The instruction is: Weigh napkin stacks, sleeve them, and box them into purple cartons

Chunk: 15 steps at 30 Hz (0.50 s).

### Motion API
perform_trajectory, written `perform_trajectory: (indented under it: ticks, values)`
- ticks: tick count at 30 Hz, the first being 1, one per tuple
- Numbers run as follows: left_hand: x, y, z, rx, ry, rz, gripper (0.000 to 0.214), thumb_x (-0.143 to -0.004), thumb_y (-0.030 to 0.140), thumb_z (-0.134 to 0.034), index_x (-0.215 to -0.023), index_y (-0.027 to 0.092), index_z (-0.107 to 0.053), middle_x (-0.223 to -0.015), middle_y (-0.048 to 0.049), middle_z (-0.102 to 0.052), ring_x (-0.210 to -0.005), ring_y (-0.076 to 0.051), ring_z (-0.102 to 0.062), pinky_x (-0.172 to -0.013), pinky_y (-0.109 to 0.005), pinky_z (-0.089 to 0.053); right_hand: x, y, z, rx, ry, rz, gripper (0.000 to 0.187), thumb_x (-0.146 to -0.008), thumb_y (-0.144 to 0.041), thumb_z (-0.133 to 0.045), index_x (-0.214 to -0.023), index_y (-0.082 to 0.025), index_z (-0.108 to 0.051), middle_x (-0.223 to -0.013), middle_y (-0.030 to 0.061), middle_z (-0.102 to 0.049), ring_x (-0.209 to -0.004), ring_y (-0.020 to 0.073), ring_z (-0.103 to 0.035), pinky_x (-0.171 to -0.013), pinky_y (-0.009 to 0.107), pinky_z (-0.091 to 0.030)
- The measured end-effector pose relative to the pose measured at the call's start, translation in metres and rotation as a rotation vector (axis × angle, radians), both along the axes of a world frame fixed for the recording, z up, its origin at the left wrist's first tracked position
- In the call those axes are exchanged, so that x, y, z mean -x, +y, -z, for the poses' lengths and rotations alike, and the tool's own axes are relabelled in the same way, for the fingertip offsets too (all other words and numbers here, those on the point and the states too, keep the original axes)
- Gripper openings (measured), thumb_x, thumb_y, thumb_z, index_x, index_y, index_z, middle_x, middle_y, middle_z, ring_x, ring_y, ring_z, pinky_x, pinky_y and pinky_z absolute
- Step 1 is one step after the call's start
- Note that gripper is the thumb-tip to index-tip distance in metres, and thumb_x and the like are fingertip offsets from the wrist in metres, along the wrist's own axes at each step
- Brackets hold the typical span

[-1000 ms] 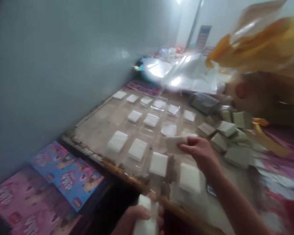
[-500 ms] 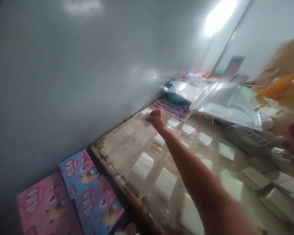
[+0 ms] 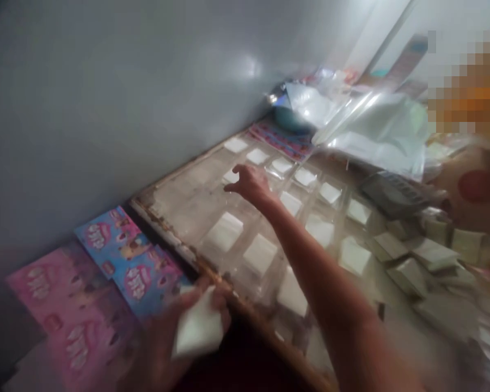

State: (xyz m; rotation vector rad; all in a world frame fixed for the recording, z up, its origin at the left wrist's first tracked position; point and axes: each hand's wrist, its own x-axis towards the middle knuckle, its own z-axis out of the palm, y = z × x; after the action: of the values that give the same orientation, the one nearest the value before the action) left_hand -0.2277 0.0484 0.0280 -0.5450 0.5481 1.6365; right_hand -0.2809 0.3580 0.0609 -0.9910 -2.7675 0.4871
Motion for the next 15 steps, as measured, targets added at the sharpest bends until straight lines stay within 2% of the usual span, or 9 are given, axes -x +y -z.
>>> perform_trajectory:
  ticks: [1,3,5,7,9,12,15]
  values:
    - [-0.004,0.0,0.0,0.037,-0.015,-0.012,0.005,-0.09,0.019,-0.069,-0.094,0.018,-0.067,-0.091,-0.0053,-0.069,-0.083,-0.019,-0.069,-0.081,-0.037,-0.06,-0.023,-0.014,-0.007,0.05,0.091,-0.063,0.053,-0.077,-0.047,-0.082,-0.122,-0.022,-0.071,-0.11,0.007,-0.074,-0.094,0.0222,-0.066,-0.082,0.034,-0.049]
    - [-0.012,0.001,0.001,0.093,-0.063,-0.022,0.007,-0.09,0.02,-0.068,-0.087,0.016,-0.063,-0.083,-0.0044,-0.067,-0.079,-0.019,-0.069,-0.087,-0.046,-0.059,-0.077,-0.054,-0.02,0.243,0.212,-0.198,0.04,-0.079,-0.047,-0.081,-0.108,-0.02,-0.077,-0.092,0.0031,-0.075,-0.079,0.017,-0.066,-0.074,0.031,-0.049]
    - [-0.023,0.0,0.003,0.097,-0.113,-0.008,0.01,-0.09,0.021,-0.068,-0.083,0.017,-0.061,-0.076,-0.0023,-0.065,-0.077,-0.02,-0.069,-0.088,-0.05,-0.059,-0.135,-0.104,-0.028,0.472,0.181,-0.324,0.033,-0.077,-0.047,-0.083,-0.099,-0.023,-0.079,-0.084,-0.0002,-0.074,-0.075,0.015,-0.066,-0.072,0.029,-0.048]
    - [-0.037,-0.002,0.005,0.079,-0.136,0.044,0.012,-0.088,0.023,-0.069,-0.083,0.017,-0.06,-0.074,-0.0023,-0.066,-0.074,-0.02,-0.07,-0.078,-0.042,-0.061,-0.186,-0.151,-0.028,0.586,0.164,-0.391,0.031,-0.076,-0.043,-0.085,-0.1,-0.025,-0.079,-0.087,-0.0012,-0.075,-0.078,0.0149,-0.067,-0.074,0.028,-0.048]
    - [-0.054,-0.004,0.007,0.093,-0.138,0.112,0.015,-0.087,0.025,-0.071,-0.081,0.017,-0.06,-0.073,-0.0037,-0.068,-0.068,-0.019,-0.07,-0.065,-0.032,-0.059,-0.227,-0.187,-0.02,0.549,0.136,-0.424,0.035,-0.072,-0.038,-0.089,-0.103,-0.026,-0.079,-0.087,-0.0004,-0.075,-0.082,0.0166,-0.067,-0.078,0.029,-0.047]
    - [-0.082,-0.007,0.004,0.139,-0.135,0.185,0.018,-0.088,0.023,-0.07,-0.076,0.017,-0.058,-0.067,-0.002,-0.066,-0.058,-0.017,-0.067,-0.058,-0.027,-0.056,-0.268,-0.212,-0.004,0.501,0.128,-0.349,0.036,-0.065,-0.032,-0.094,-0.098,-0.024,-0.08,-0.085,0.001,-0.073,-0.08,0.0176,-0.065,-0.077,0.03,-0.046]
    - [-0.108,-0.007,0.0,0.151,-0.074,0.294,0.02,-0.09,0.025,-0.068,-0.074,0.017,-0.058,-0.064,-0.0016,-0.066,-0.056,-0.016,-0.066,-0.06,-0.027,-0.057,-0.301,-0.217,0.01,0.661,0.204,-0.23,0.047,-0.058,-0.037,-0.098,-0.099,-0.023,-0.081,-0.082,0.0006,-0.071,-0.074,0.0165,-0.063,-0.068,0.027,-0.045]
